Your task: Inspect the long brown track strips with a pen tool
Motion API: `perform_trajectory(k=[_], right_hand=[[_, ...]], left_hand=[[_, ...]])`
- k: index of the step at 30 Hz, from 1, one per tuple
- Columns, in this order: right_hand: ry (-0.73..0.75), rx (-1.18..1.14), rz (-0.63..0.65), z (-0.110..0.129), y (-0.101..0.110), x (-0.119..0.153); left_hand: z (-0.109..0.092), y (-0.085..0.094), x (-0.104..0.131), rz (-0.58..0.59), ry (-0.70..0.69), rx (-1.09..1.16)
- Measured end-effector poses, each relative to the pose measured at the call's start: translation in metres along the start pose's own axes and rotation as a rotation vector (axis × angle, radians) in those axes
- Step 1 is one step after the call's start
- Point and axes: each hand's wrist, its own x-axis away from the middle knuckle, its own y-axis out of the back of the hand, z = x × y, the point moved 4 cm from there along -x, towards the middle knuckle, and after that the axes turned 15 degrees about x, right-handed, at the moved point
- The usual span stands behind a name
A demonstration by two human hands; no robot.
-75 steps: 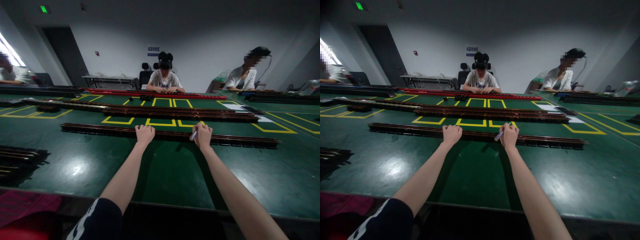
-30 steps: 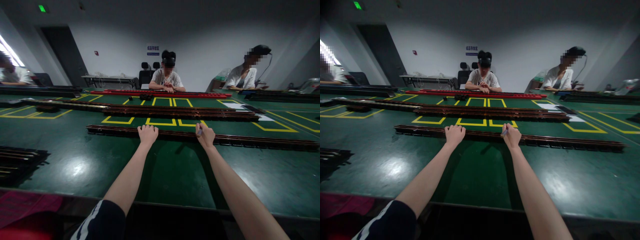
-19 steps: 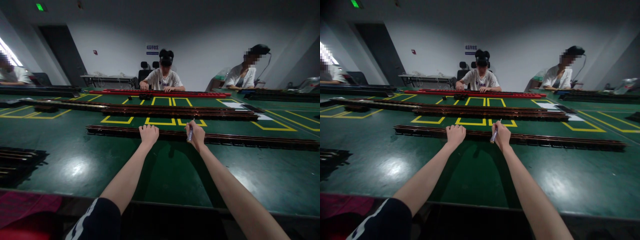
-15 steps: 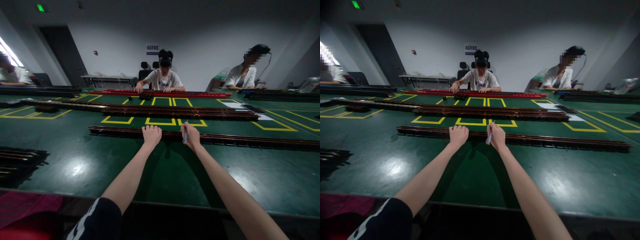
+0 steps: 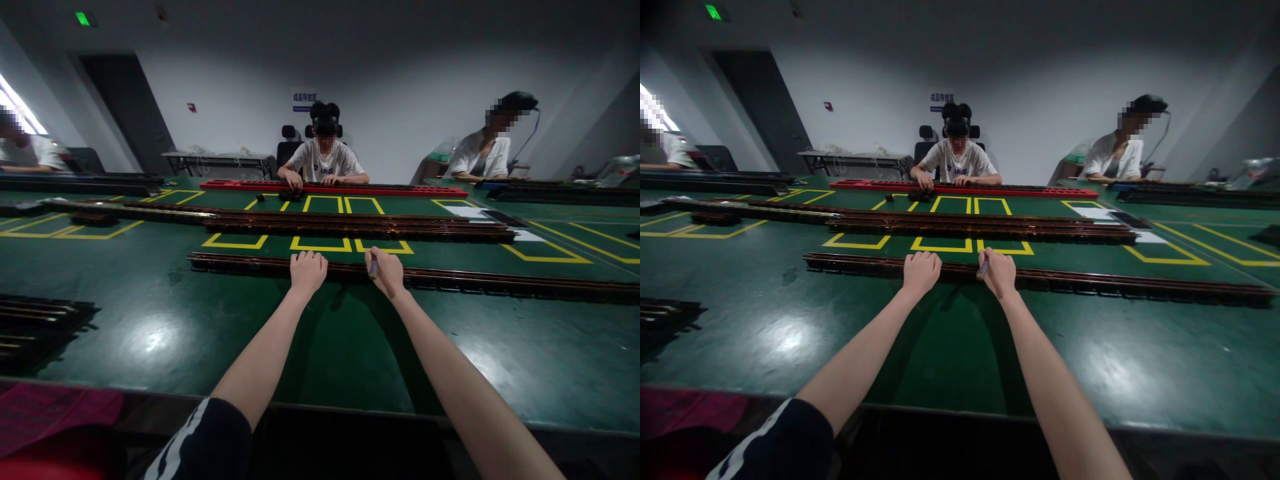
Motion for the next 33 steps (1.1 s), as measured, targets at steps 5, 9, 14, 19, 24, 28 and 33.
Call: perform_trajectory(k=[5, 9, 14, 19, 24, 28, 33], right_hand=[[-0.107, 0.015, 0.008, -0.018, 0.0, 0.0], [-0.213, 0.004, 0.02, -0.034, 0.0, -0.001], [-0.265, 0.053, 0.003, -0.047, 0.001, -0.001], [-0.214, 0.171, -0.051, -0.045, 0.002, 0.003], [-0.227, 0.183, -0.103, -0.042, 0.002, 0.004], [-0.166, 0.075, -0.125, -0.031, 0.002, 0.004], [-0.011, -0.078, -0.105, 0.0, 0.0, 0.007]], left_hand=[[0.015, 0.008, -0.002, -0.006, 0.037, -0.037], [0.027, 0.015, -0.003, -0.028, 0.073, -0.053], [0.036, 0.019, -0.003, -0.034, 0.128, -0.031], [0.033, 0.017, -0.004, -0.021, 0.122, -0.064], [0.027, 0.016, -0.003, -0.019, 0.118, -0.11], [0.019, 0.014, -0.002, 0.006, 0.14, -0.106], [0.002, 0.01, 0.001, 0.008, 0.127, -0.092]])
